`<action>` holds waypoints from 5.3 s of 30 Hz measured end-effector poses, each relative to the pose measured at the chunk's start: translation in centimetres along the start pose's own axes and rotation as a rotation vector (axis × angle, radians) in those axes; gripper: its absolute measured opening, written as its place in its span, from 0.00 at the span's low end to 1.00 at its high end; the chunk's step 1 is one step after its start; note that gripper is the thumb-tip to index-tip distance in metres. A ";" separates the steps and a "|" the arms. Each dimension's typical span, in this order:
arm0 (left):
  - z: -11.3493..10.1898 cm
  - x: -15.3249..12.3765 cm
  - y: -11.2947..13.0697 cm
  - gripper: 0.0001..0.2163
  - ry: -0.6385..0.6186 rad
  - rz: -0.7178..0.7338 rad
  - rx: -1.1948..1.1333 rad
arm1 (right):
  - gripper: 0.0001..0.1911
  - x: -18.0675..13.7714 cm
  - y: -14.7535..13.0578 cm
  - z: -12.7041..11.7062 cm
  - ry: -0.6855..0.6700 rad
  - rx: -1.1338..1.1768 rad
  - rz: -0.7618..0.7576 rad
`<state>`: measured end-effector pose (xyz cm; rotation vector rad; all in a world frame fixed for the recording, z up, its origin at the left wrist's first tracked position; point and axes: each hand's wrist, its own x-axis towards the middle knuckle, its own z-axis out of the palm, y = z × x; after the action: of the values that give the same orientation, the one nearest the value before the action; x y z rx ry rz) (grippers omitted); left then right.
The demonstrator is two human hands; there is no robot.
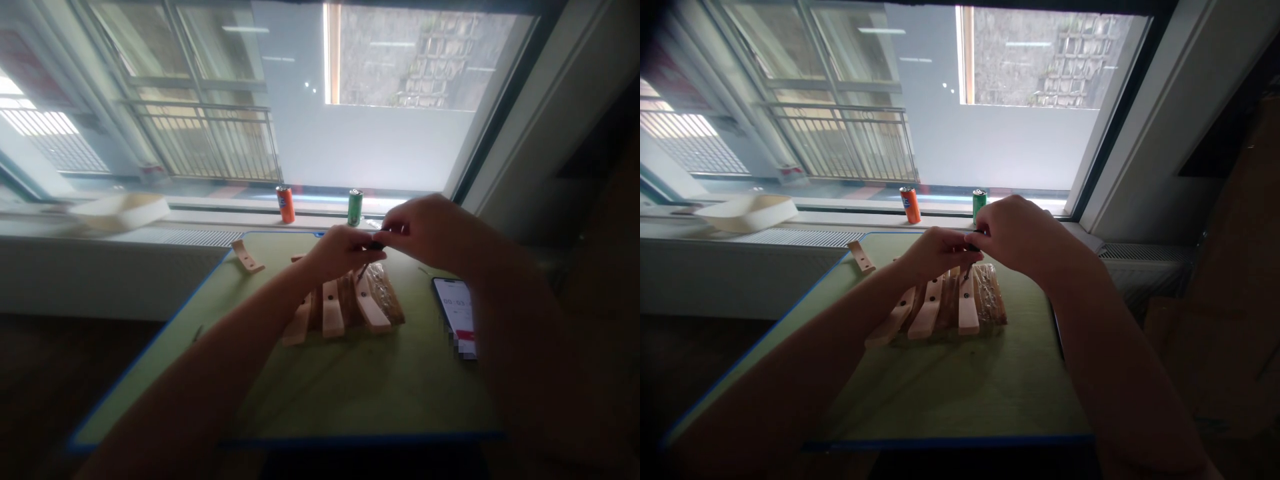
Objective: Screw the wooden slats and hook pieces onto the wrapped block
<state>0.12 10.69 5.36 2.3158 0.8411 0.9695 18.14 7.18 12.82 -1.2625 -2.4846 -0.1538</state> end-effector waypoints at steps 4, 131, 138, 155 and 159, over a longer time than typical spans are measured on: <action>0.1 0.1 -0.3 0.12 -0.071 0.006 -0.085 | 0.13 0.0 0.1 0.1 -0.007 0.050 -0.068; -0.6 -0.5 1.9 0.14 -0.350 -0.059 0.022 | 0.19 -0.7 -1.0 -1.0 -0.134 0.028 -0.071; -0.7 -0.4 1.7 0.12 -0.210 -0.030 0.055 | 0.17 -1.0 -1.7 -1.3 -0.158 0.033 -0.100; -1.7 -0.8 2.2 0.10 -0.116 0.026 0.075 | 0.25 -0.8 -1.5 -0.5 -0.283 0.048 -0.013; -1.8 -0.8 2.1 0.11 -0.149 0.012 0.025 | 0.27 -0.9 -1.6 -0.6 -0.305 0.075 0.010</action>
<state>-0.90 9.07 7.45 2.3827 0.7839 0.7845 17.49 5.38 13.15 -1.3536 -2.7065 0.1448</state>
